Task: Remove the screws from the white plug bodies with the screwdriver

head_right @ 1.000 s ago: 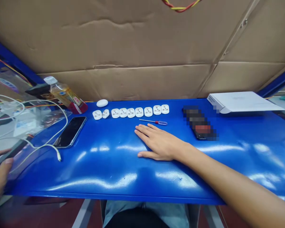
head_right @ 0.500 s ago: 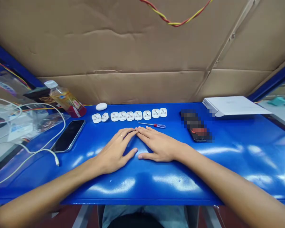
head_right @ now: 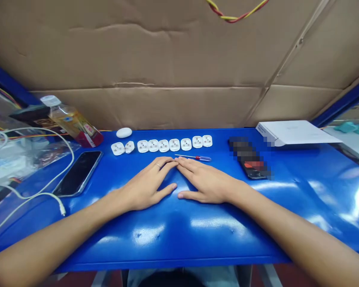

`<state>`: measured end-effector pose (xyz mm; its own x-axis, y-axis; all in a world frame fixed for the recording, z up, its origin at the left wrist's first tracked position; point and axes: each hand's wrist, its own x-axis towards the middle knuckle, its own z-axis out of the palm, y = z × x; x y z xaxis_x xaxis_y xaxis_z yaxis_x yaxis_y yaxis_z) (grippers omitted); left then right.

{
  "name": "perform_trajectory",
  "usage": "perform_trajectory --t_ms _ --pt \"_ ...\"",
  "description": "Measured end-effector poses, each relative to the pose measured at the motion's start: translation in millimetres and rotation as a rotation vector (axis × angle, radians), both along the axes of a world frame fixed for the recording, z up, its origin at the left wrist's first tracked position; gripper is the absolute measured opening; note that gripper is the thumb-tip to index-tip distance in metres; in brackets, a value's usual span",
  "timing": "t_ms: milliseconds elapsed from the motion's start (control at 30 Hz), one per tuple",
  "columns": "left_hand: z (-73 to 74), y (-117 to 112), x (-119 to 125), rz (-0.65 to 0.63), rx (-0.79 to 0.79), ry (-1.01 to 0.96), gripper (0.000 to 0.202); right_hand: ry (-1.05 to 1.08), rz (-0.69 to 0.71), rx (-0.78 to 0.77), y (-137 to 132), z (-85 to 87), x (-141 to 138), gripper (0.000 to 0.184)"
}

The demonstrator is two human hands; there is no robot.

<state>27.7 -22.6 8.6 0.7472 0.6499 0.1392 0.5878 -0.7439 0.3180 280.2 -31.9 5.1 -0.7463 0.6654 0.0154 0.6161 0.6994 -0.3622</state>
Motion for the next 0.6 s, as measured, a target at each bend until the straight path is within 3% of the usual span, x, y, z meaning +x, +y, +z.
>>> perform_trajectory --t_ms 300,367,467,600 --pt "14.2 15 -15 -0.047 0.058 0.091 0.054 -0.028 -0.018 0.029 -3 1.3 -1 0.091" --pt "26.4 27 -30 0.02 0.126 0.042 0.05 -0.011 -0.009 0.044 -3 2.0 0 0.088" --pt "50.8 47 -67 0.233 0.242 -0.041 0.045 0.011 0.029 0.083 -3 4.9 1 0.075" --pt "67.8 67 -116 0.501 0.142 0.048 0.057 0.026 0.032 0.237 1 10.5 1 0.055"
